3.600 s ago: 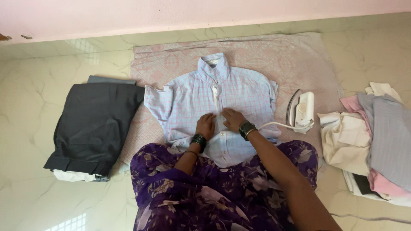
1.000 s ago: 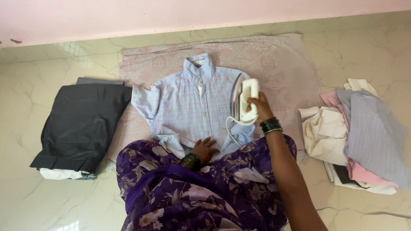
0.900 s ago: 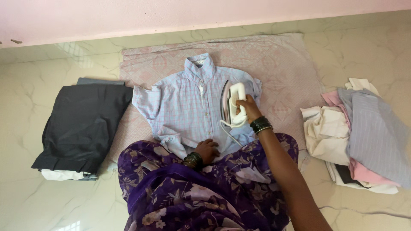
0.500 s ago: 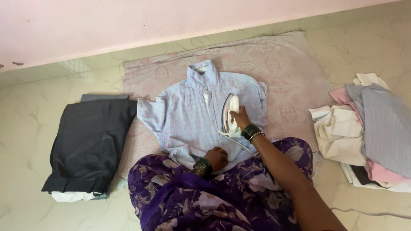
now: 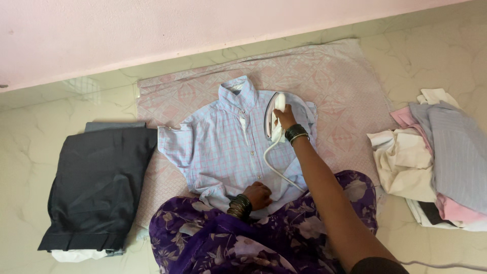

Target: The person irons a light blue checkered shirt laid on a patterned mat on the floor. They smooth the fabric with their hands and use a white electric iron to press the shirt, including the collar and sleeves.

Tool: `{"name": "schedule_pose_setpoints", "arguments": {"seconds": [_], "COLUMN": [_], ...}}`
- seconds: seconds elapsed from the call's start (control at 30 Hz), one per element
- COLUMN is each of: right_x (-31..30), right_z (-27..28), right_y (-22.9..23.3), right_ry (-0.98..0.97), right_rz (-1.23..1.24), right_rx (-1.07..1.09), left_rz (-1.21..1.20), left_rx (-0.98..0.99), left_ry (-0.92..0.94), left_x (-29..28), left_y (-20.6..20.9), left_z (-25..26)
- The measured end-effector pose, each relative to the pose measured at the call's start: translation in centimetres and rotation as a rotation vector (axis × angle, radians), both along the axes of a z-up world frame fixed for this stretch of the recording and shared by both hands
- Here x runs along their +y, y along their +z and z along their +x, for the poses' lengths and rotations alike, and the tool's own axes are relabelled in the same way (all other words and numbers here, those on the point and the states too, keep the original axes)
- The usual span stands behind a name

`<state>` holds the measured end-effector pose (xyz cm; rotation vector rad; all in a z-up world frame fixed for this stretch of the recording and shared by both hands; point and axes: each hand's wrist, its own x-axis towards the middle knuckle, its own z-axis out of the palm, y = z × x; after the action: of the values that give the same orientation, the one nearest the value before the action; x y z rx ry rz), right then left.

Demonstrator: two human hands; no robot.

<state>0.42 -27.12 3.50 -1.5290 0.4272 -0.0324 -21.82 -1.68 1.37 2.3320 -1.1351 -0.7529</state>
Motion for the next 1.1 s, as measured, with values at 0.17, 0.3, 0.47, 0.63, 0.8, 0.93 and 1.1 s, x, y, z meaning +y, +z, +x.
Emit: {"name": "schedule_pose_setpoints", "arguments": {"seconds": [0.17,0.3,0.47,0.63,0.8,0.93,1.1], "right_x": [0.0,0.8,2.7,3.5,3.3,3.3,3.1], "right_z": [1.3,-0.4,-4.7,-4.3,-0.9,1.8,3.9], "right_y": [0.5,0.8,0.0,0.2,0.5,0.4,1.0], "right_ry": [0.059,0.181,0.292,0.271,0.224,0.176,0.141], "right_rz": [-0.108,-0.114,-0.073,-0.103,-0.198,-0.212,-0.261], "right_rx": [0.038,0.076,0.074,-0.013,0.055,0.065,0.043], "left_rz": [0.001,0.133,0.088,0.071,0.054,0.119,0.132], "left_rx": [0.022,0.071,0.049,0.050,0.061,0.091,0.093], "left_ry": [-0.032,-0.053,-0.026,-0.015,-0.028,-0.053,-0.066], "left_x": [0.3,-0.1,-0.3,-0.1,-0.2,-0.2,-0.4], "left_y": [0.4,1.1,1.6,1.7,2.4,3.3,3.4], "left_z": [0.0,0.6,0.1,0.1,0.5,0.5,1.0]}}
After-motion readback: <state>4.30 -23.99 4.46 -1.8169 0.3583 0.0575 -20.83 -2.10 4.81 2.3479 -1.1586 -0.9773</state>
